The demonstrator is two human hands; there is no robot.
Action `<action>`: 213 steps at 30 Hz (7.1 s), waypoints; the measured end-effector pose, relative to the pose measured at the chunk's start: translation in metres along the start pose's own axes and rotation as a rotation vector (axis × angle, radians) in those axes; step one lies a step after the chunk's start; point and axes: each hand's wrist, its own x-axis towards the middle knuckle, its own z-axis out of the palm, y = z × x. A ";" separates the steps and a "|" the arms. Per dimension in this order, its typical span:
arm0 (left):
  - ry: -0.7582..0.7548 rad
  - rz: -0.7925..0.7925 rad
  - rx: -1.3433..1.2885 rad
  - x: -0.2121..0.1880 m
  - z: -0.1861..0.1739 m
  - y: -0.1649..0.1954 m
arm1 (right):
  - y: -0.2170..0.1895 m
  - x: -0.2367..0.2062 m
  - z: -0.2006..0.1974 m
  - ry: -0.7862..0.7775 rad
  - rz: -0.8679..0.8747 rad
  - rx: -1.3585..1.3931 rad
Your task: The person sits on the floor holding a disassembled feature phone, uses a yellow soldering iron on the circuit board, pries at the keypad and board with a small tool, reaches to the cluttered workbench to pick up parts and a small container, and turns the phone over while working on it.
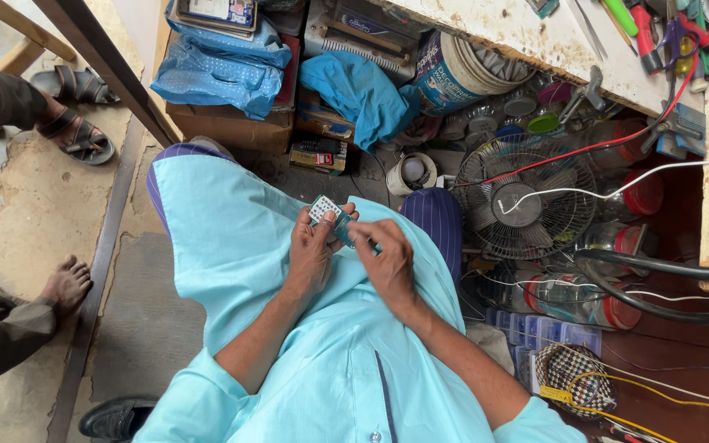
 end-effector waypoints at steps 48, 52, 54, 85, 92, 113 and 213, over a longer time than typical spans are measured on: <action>0.001 0.014 0.003 -0.001 0.004 0.002 | 0.000 -0.006 0.003 0.009 -0.028 -0.024; 0.006 0.006 0.002 -0.002 0.005 0.005 | 0.004 -0.001 0.001 0.005 -0.233 -0.076; 0.000 0.000 -0.002 -0.002 0.007 0.006 | 0.007 0.005 -0.002 0.117 -0.185 -0.079; -0.004 -0.009 -0.008 0.003 0.003 0.004 | 0.002 0.017 -0.015 -0.029 -0.238 -0.086; 0.082 0.145 0.512 -0.005 0.019 0.015 | 0.024 0.025 -0.029 0.138 -0.025 -0.091; 0.311 0.063 0.198 0.033 -0.012 -0.002 | -0.091 0.157 -0.216 0.277 -0.641 -0.494; -0.016 0.191 0.017 0.000 0.054 0.041 | -0.020 0.041 -0.058 0.122 -0.205 -0.104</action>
